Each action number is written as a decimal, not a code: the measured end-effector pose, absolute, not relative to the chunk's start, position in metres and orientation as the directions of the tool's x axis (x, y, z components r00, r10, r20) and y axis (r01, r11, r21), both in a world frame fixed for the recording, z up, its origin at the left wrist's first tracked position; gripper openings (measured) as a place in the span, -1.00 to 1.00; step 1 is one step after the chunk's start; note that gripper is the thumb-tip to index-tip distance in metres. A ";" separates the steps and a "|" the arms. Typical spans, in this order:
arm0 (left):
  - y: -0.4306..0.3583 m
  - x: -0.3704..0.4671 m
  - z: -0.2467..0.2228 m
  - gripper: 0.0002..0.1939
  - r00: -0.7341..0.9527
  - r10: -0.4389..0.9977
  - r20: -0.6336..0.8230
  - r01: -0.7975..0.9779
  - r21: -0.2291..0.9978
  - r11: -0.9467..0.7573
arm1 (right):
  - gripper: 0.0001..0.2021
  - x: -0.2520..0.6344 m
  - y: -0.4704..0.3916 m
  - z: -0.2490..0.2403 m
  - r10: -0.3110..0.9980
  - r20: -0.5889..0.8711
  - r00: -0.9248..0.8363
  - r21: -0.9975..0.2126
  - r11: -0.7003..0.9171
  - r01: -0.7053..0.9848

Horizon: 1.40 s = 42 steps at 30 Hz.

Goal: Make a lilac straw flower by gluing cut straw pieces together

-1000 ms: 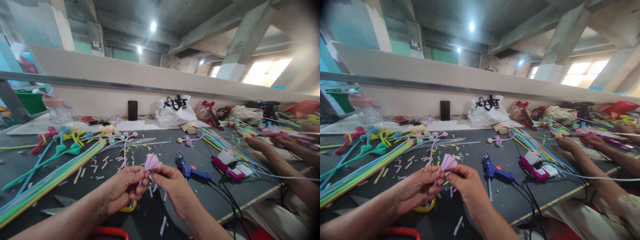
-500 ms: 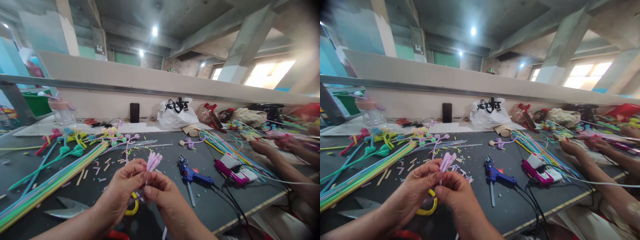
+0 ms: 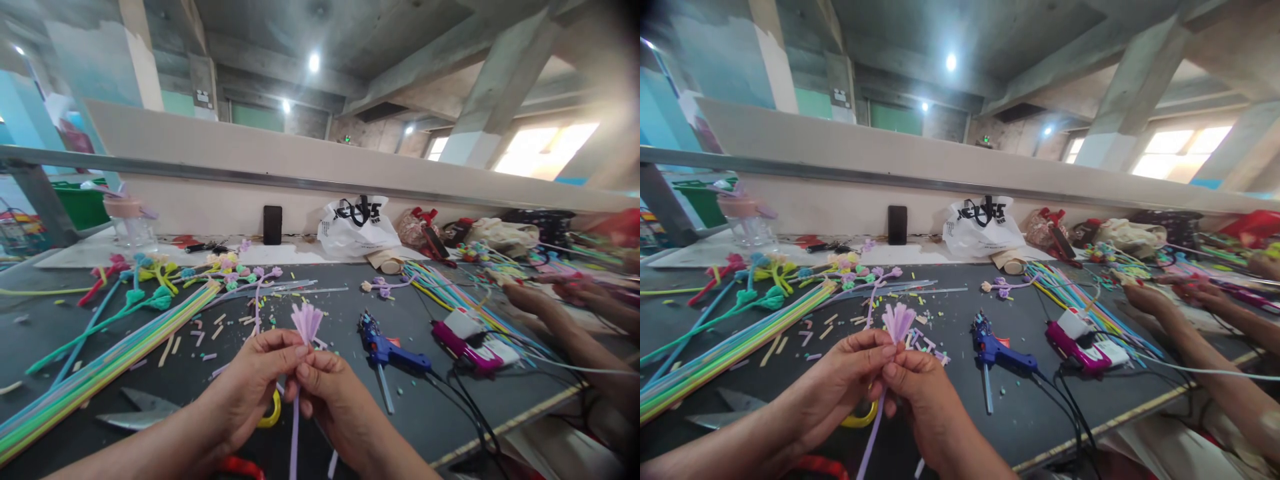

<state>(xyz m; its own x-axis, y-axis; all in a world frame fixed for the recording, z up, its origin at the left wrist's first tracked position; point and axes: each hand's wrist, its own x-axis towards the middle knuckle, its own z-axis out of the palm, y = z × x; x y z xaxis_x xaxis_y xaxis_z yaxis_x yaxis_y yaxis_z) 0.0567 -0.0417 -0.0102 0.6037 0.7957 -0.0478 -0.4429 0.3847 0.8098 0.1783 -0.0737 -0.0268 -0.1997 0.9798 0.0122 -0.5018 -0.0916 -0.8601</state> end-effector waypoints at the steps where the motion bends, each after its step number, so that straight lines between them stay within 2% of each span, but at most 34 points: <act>1: -0.042 0.057 -0.009 -0.89 0.603 0.796 -0.059 -0.433 0.813 0.389 | -0.78 0.178 -0.074 -0.026 0.976 0.008 -0.216 -0.864 -0.102 -0.492; 4: -0.040 0.057 -0.008 -0.84 0.589 0.801 -0.107 -0.383 0.835 0.394 | -0.79 0.183 -0.074 -0.024 0.956 -0.031 -0.293 -0.897 -0.156 -0.414; 6: -0.036 0.057 -0.008 -0.82 0.543 0.832 -0.112 -0.328 0.884 0.333 | -0.79 0.190 -0.071 -0.021 0.956 -0.072 -0.283 -0.925 -0.170 -0.340; 8: -0.030 0.056 -0.009 -0.85 0.456 0.889 -0.052 -0.222 0.960 0.170 | -0.74 0.199 -0.068 -0.018 0.979 -0.106 -0.173 -0.941 -0.156 -0.300; 10: -0.025 0.055 -0.011 -0.89 0.381 0.923 0.061 -0.030 0.998 -0.054 | -0.72 0.211 -0.065 -0.014 0.992 -0.110 -0.063 -0.939 -0.125 -0.319; 12: -0.021 0.053 -0.013 -0.91 0.364 0.909 0.205 0.181 0.941 -0.284 | -0.68 0.221 -0.063 -0.009 0.996 -0.082 -0.045 -0.929 -0.093 -0.359; 14: -0.020 0.051 -0.015 -0.90 0.402 0.853 0.334 0.332 0.815 -0.475 | -0.60 0.229 -0.064 -0.005 0.995 -0.051 -0.082 -0.928 -0.077 -0.364; 16: -0.021 0.049 -0.017 -0.88 0.466 0.782 0.414 0.405 0.686 -0.605 | -0.52 0.233 -0.066 -0.002 0.992 -0.032 -0.120 -0.946 -0.069 -0.316; 19: -0.026 0.048 -0.020 -0.84 0.587 0.686 0.430 0.435 0.547 -0.715 | -0.43 0.230 -0.069 0.000 0.990 -0.029 -0.136 -0.984 -0.052 -0.168; 23: -0.032 0.047 -0.021 -0.82 0.663 0.642 0.385 0.461 0.465 -0.755 | -0.49 0.221 -0.069 0.000 0.988 -0.047 -0.148 -0.999 -0.047 0.006; 28: -0.034 0.047 -0.019 -0.82 0.669 0.645 0.371 0.461 0.473 -0.750 | -0.72 0.216 -0.066 -0.004 0.994 0.027 -0.106 -0.985 0.045 0.165; 32: -0.033 0.047 -0.017 -0.82 0.641 0.658 0.395 0.466 0.481 -0.742 | -0.83 0.214 -0.065 -0.007 0.997 0.044 -0.064 -0.972 0.057 0.227; 38: -0.033 0.049 -0.019 -0.89 0.550 0.746 0.375 0.479 0.590 -0.650 | -0.86 0.213 -0.065 -0.009 0.999 0.031 -0.017 -0.979 0.034 0.203; 40: -0.033 0.051 -0.021 -0.95 0.508 0.784 0.357 0.456 0.661 -0.596 | -0.85 0.212 -0.065 -0.010 1.000 0.030 -0.008 -0.982 0.031 0.188; 42: -0.034 0.052 -0.022 -0.91 0.482 0.815 0.321 0.405 0.743 -0.532 | -0.84 0.212 -0.065 -0.010 1.000 0.025 -0.007 -0.985 0.026 0.171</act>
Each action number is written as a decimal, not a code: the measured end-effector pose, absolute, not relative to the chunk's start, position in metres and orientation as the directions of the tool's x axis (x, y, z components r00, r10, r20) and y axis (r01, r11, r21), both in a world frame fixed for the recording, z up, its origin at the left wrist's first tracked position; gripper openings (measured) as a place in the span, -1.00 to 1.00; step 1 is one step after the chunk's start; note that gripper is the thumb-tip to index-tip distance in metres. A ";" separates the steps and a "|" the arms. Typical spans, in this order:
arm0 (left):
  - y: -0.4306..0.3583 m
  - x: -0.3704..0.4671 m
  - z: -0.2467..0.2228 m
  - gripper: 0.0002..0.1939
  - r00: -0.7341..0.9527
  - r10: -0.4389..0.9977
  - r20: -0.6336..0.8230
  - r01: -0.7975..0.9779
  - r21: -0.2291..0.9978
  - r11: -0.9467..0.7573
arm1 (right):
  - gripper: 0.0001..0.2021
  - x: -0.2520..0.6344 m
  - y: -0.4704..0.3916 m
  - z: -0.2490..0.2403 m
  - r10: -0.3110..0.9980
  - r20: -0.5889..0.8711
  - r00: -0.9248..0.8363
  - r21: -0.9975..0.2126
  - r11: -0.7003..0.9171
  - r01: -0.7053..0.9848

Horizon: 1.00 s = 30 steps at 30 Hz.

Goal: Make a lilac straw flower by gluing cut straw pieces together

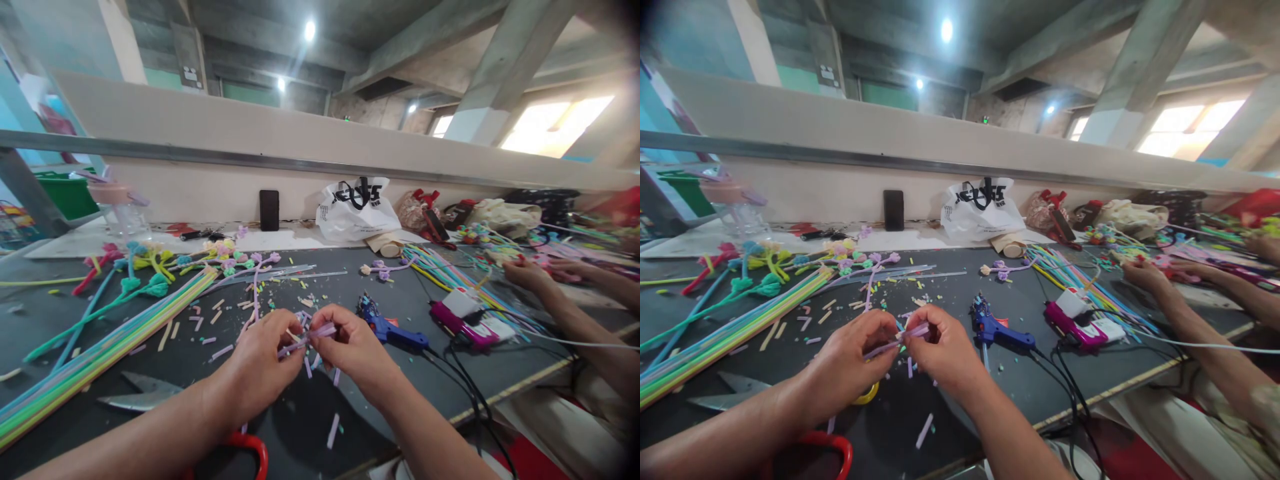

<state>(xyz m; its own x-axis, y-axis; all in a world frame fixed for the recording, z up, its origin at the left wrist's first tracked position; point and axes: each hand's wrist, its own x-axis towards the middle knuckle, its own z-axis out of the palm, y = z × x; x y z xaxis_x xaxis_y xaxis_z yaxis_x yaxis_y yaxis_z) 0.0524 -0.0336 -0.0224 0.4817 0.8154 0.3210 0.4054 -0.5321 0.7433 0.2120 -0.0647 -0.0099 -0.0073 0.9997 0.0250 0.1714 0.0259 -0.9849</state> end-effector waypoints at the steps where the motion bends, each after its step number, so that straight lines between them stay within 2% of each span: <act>1: -0.034 0.053 -0.023 -0.88 0.482 0.825 0.295 0.373 0.783 -0.497 | -0.82 0.212 -0.065 -0.010 1.000 0.023 -0.011 -0.987 0.024 0.160; 5: -0.033 0.054 -0.025 -0.91 0.515 0.825 0.233 0.289 0.859 -0.423 | -0.73 0.211 -0.065 -0.010 0.999 0.024 -0.040 -0.992 0.029 0.120; 12: -0.032 0.053 -0.020 -0.97 0.475 0.824 0.307 0.289 0.831 -0.476 | -0.56 0.215 -0.067 -0.005 0.994 0.003 -0.112 -1.000 0.003 0.007; 19: -0.033 0.056 -0.017 -0.83 0.490 0.851 0.189 0.229 0.914 -0.335 | -0.68 0.219 -0.068 0.000 0.995 0.012 -0.101 -1.000 0.015 0.027; 30: -0.033 0.054 -0.021 -0.90 0.489 0.817 0.306 0.229 0.859 -0.459 | -0.76 0.212 -0.067 -0.002 0.999 0.019 -0.051 -1.000 0.020 0.022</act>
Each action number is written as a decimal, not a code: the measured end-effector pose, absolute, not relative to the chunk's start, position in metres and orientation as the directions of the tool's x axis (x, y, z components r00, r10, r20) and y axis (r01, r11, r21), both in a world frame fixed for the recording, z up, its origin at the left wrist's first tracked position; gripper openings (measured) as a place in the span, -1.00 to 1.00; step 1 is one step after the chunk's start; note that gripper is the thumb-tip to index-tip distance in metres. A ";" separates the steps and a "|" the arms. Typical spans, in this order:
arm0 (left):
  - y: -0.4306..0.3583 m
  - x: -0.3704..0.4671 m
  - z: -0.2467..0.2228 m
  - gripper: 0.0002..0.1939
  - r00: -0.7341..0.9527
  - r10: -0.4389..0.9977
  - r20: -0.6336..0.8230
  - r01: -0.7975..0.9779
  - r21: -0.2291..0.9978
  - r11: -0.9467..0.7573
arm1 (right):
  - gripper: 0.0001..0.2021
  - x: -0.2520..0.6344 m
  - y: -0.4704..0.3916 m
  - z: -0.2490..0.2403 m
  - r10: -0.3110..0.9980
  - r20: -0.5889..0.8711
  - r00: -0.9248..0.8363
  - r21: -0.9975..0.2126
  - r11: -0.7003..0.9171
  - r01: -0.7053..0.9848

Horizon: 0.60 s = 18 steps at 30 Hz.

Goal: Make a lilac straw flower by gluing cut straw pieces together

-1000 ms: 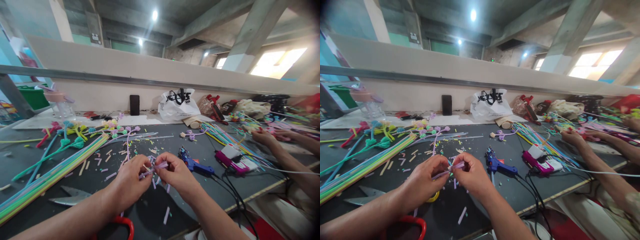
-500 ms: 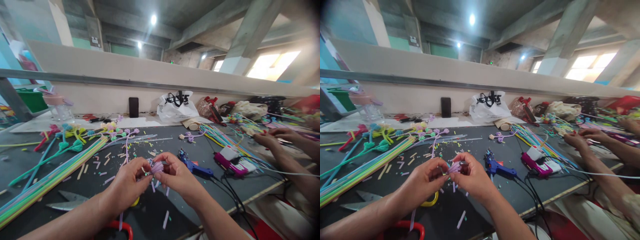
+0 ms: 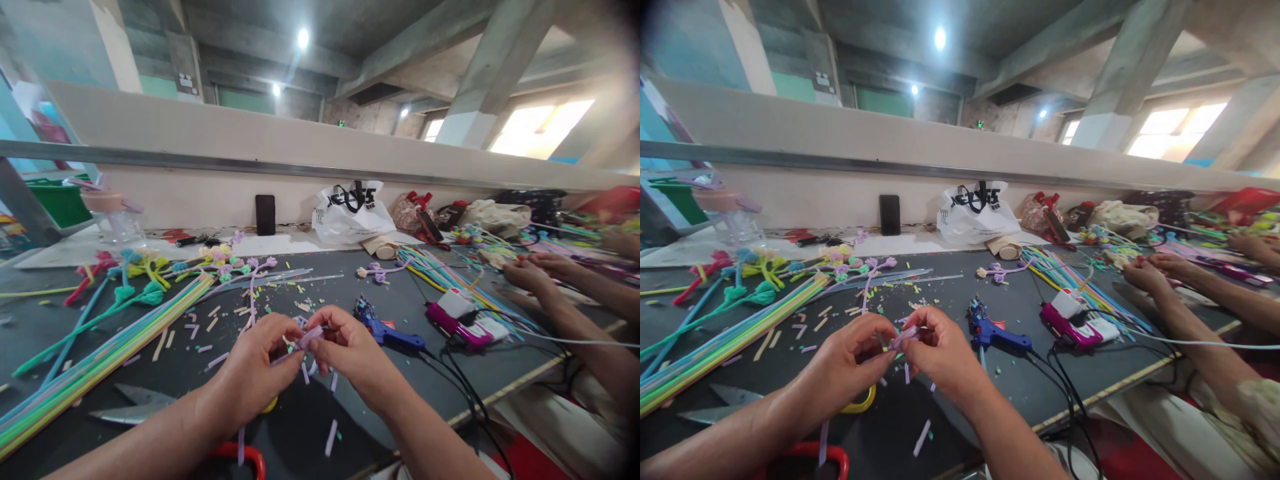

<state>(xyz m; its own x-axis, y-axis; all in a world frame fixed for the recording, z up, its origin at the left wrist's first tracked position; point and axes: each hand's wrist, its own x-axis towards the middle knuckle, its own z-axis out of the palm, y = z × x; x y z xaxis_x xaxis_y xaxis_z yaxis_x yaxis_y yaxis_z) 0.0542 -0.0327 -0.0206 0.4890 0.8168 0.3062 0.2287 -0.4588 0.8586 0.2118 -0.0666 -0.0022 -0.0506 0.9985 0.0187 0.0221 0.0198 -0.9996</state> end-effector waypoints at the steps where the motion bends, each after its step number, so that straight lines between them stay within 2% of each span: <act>1: -0.033 0.054 -0.021 -0.90 0.492 0.812 0.316 0.231 0.851 -0.471 | -0.76 0.211 -0.067 -0.002 0.999 0.016 -0.042 -1.000 0.017 0.016; 8: -0.032 0.052 -0.020 -0.87 0.514 0.758 0.402 0.273 0.761 -0.588 | -0.86 0.204 -0.065 -0.008 1.000 0.014 0.028 -1.000 0.014 0.010; 18: -0.030 0.053 -0.026 -0.86 0.533 0.744 0.402 0.337 0.706 -0.623 | -0.89 0.198 -0.060 -0.017 0.995 -0.002 0.095 -1.000 -0.001 -0.008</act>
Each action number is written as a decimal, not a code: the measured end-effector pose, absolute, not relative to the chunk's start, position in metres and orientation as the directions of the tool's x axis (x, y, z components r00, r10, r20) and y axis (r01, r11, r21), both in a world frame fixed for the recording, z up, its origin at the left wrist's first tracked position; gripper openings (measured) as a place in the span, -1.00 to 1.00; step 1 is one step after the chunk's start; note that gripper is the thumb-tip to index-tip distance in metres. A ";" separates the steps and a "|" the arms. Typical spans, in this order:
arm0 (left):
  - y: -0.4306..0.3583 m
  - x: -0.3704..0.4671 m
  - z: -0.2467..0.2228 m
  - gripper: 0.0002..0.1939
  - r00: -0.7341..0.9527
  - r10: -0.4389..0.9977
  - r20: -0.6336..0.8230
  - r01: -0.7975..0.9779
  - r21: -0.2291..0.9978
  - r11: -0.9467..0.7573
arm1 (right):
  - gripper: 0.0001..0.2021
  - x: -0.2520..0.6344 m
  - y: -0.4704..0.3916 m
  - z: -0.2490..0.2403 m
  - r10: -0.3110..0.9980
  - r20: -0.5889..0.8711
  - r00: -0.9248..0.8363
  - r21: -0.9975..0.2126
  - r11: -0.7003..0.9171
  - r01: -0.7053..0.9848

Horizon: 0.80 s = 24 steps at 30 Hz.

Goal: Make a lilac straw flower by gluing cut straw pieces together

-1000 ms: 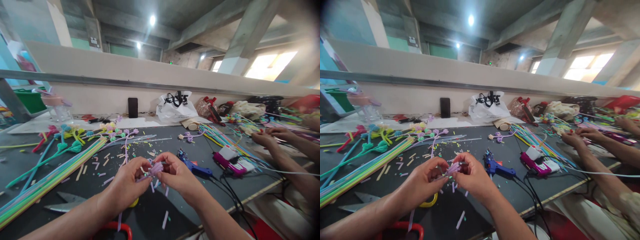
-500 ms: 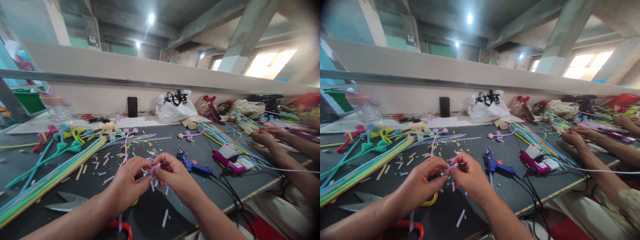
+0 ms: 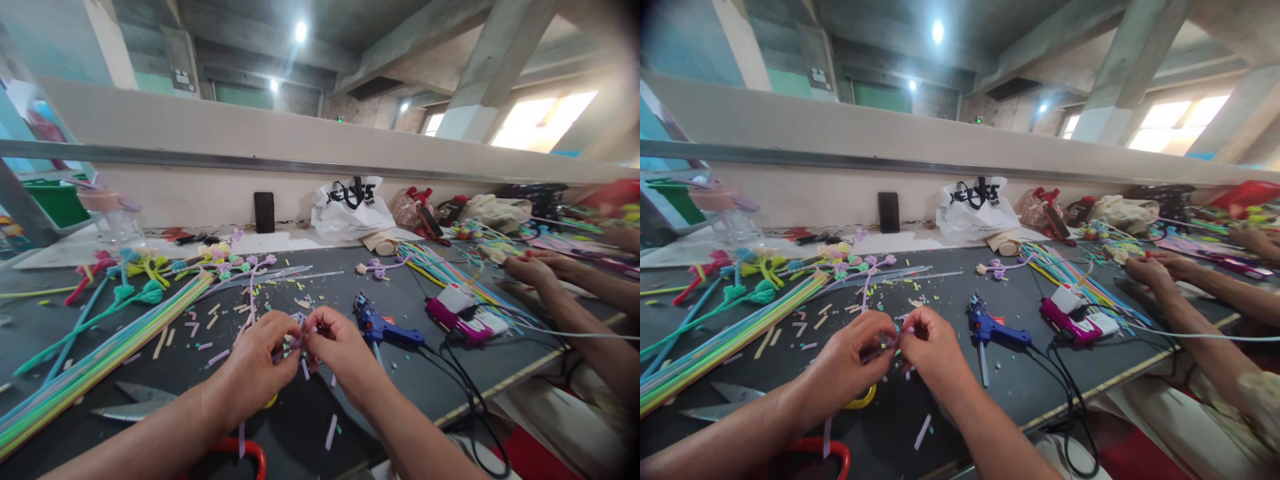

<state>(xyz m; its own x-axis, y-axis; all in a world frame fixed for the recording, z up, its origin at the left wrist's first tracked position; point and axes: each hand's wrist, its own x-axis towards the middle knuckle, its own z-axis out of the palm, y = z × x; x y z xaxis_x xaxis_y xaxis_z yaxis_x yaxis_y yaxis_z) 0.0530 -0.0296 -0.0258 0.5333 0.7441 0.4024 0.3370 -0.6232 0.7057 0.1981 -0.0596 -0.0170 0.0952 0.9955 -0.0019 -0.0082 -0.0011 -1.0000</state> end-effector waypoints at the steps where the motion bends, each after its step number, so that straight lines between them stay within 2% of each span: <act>1: -0.030 0.053 -0.026 -0.84 0.536 0.742 0.402 0.343 0.700 -0.626 | -0.89 0.198 -0.060 -0.017 0.995 -0.011 0.097 -1.000 -0.009 -0.023; 7: -0.030 0.053 -0.025 -0.82 0.562 0.719 0.408 0.383 0.643 -0.663 | -0.89 0.198 -0.062 -0.014 0.995 -0.030 0.097 -0.996 -0.021 -0.090; 24: -0.027 0.051 -0.029 -0.82 0.583 0.667 0.465 0.424 0.526 -0.737 | -0.88 0.186 -0.059 -0.022 0.985 -0.056 0.165 -0.995 -0.043 -0.085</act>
<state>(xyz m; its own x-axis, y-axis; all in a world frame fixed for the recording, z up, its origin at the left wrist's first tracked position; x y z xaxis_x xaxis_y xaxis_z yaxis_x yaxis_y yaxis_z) 0.0512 -0.0266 -0.0286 0.5828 0.6667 0.4646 0.4244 -0.7373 0.5256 0.1864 -0.0587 -0.0218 0.1645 0.9848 -0.0563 -0.0852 -0.0427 -0.9954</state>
